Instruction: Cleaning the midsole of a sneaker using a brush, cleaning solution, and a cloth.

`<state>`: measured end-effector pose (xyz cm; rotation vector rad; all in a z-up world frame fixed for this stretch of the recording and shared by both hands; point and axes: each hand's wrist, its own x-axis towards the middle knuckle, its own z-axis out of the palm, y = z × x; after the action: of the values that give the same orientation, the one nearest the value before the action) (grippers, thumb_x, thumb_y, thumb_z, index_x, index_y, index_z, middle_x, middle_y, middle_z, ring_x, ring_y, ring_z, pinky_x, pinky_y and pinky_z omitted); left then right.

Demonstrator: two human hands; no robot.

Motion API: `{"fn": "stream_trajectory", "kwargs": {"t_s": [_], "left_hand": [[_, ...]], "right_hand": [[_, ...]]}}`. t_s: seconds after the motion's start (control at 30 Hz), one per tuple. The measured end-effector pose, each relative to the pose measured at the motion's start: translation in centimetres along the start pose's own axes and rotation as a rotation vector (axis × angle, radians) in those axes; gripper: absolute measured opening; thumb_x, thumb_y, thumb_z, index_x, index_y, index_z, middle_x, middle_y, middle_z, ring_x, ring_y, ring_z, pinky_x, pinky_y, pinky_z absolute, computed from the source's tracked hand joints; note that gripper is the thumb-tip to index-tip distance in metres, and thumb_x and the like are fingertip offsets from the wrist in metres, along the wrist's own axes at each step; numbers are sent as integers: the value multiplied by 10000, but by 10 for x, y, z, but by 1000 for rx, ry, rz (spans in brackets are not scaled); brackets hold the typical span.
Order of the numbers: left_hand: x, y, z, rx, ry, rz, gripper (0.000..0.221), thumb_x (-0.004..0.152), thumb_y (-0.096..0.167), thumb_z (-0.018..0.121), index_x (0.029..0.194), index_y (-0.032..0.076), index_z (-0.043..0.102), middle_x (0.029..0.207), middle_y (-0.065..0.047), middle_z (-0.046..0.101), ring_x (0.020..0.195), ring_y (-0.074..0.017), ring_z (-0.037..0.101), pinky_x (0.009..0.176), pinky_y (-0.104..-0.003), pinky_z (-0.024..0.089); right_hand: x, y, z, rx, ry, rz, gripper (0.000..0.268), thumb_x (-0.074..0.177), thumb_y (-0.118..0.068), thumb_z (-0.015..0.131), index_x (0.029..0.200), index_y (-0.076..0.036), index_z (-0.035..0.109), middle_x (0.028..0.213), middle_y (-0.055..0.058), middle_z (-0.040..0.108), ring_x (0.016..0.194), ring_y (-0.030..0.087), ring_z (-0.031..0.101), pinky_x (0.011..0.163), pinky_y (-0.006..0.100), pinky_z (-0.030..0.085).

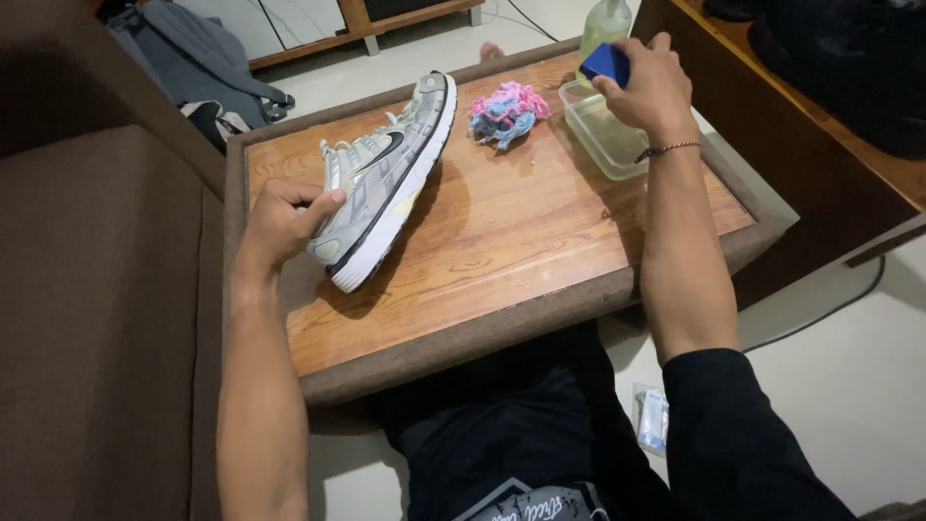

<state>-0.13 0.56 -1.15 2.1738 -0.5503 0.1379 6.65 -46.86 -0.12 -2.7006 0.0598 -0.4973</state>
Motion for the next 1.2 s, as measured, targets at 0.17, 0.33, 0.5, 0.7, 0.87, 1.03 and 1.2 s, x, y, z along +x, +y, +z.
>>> {"fn": "stream_trajectory", "kwargs": {"t_s": [0.17,0.33,0.5,0.7,0.87,1.03,1.2], "left_hand": [[0,0,1,-38,-4,32,573,1009,304,658,530,180,369,541,76,365,520,-70,292,530,-275,203],[4,-5,1,-19,11,64,588,1004,314,662,540,169,331,540,78,353,527,-67,274,528,-286,180],[10,-35,7,-47,78,116,438,932,253,775,565,72,620,463,-15,490,522,-113,402,523,-276,365],[-3,24,-2,-26,29,112,585,994,224,683,560,167,294,541,75,294,542,-54,245,554,-290,179],[-1,11,0,-29,24,145,605,972,187,714,562,162,269,527,66,271,525,-57,242,541,-290,169],[2,11,-1,-84,20,136,609,969,202,737,538,162,308,511,89,308,515,-38,255,526,-274,168],[2,10,-2,-71,-6,166,630,986,210,717,558,178,256,511,75,253,493,-42,230,521,-277,152]], "right_hand": [[6,-14,6,127,165,-215,489,1070,-306,658,1455,-74,466,1214,223,404,1051,442,547,890,578,524],[-8,-76,31,260,407,-671,396,1083,-264,557,1439,-107,485,1119,211,468,957,352,517,820,473,479],[-48,-133,68,304,351,-1053,304,975,-409,693,1251,-287,726,1101,70,588,873,321,687,763,418,562],[-37,-129,64,122,404,-951,423,984,-251,806,1344,-256,584,1057,119,565,745,175,525,621,248,493],[-38,-129,58,72,258,-901,355,998,-357,740,1321,-223,678,1150,158,571,803,227,628,595,313,595],[-37,-127,52,89,159,-966,368,1005,-394,686,1313,-191,689,1108,151,544,798,242,598,641,317,600],[-26,-122,56,158,322,-941,210,984,-282,741,1168,-182,751,1169,173,582,878,254,600,626,310,572]]}}
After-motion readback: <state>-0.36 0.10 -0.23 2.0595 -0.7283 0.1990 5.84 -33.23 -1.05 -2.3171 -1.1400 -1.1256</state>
